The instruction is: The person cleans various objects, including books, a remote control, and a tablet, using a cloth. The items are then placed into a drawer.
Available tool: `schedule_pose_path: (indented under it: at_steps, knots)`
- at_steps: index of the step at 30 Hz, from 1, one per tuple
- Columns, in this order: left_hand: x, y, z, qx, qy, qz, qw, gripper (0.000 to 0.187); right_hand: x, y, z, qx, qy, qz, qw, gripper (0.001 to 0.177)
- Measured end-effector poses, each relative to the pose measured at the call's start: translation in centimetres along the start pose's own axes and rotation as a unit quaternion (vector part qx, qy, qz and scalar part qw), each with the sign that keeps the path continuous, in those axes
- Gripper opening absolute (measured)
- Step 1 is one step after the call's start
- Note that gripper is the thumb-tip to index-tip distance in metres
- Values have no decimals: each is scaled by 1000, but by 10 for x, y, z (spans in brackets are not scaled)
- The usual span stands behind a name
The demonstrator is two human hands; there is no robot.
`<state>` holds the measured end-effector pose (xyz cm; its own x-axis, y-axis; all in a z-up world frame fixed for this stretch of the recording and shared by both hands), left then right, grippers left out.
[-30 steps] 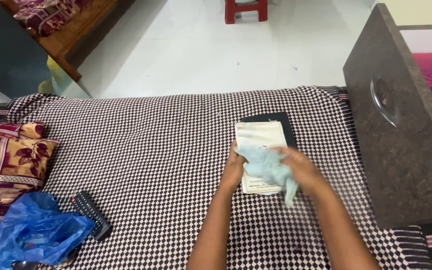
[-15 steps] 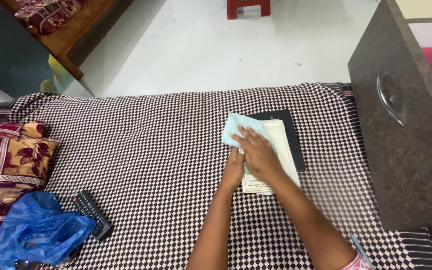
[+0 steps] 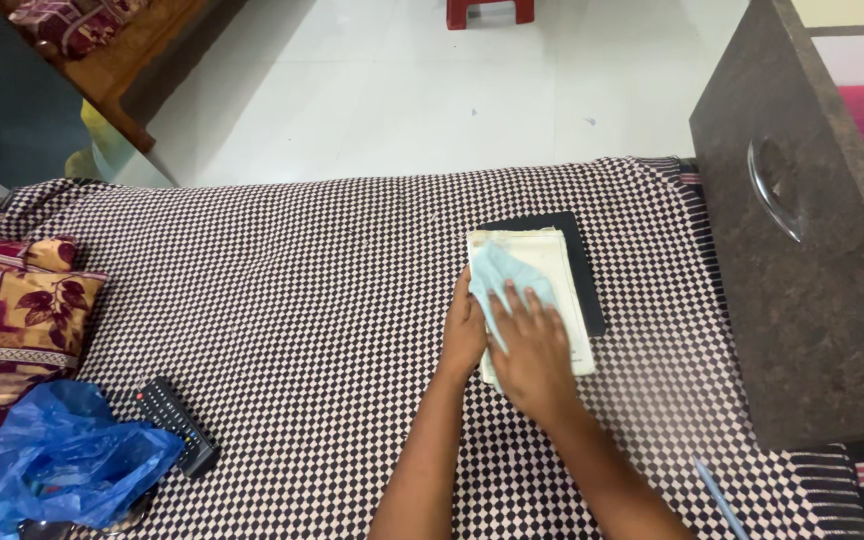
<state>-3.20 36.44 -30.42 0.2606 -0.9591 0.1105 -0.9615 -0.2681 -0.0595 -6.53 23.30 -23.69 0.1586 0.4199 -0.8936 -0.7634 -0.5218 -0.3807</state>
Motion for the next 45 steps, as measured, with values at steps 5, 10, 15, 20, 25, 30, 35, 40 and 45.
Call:
schedule_pose_path:
  at_steps: [5,10,15,20,25,30,35,40,45]
  knots:
    - [4,12,-41,5,48,-8,999,50,-30,-7,-60,221,-173,-75,957,46]
    - [12,13,-54,-147,163,-31,975,54,-59,-2,-101,410,-710,-169,547,45]
    - [52,34,-54,-138,121,26,983,46,-49,-16,-54,294,-872,-64,387,51]
    - [45,28,-59,-85,176,-42,980,38,-37,-20,-58,319,-848,-26,423,57]
    - [27,20,-51,-47,151,-110,981,41,-18,5,-103,386,-752,5,534,64]
    - [23,14,-50,-83,157,-76,981,55,-13,2,-112,316,-638,-9,703,58]
    - [23,9,-38,-56,90,-44,993,65,-60,5,-106,371,-257,-117,885,39]
    - [23,8,-28,-50,80,-25,995,66,-70,2,-96,258,-287,-176,906,47]
    - [17,3,-10,2,16,-25,1000,65,-16,-11,-24,-59,104,-38,992,55]
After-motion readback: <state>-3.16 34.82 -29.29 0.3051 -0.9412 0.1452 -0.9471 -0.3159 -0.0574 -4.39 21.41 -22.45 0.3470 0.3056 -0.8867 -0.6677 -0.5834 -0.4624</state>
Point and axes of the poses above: each hand's wrist, its own y-axis away from the middle knuckle, its own x-axis out of the palm, z = x × y, the point moved 2 cm from there along -y, towards the middle knuckle, and after that the axes turned 3 degrees about -x, right-handed, at the moved point
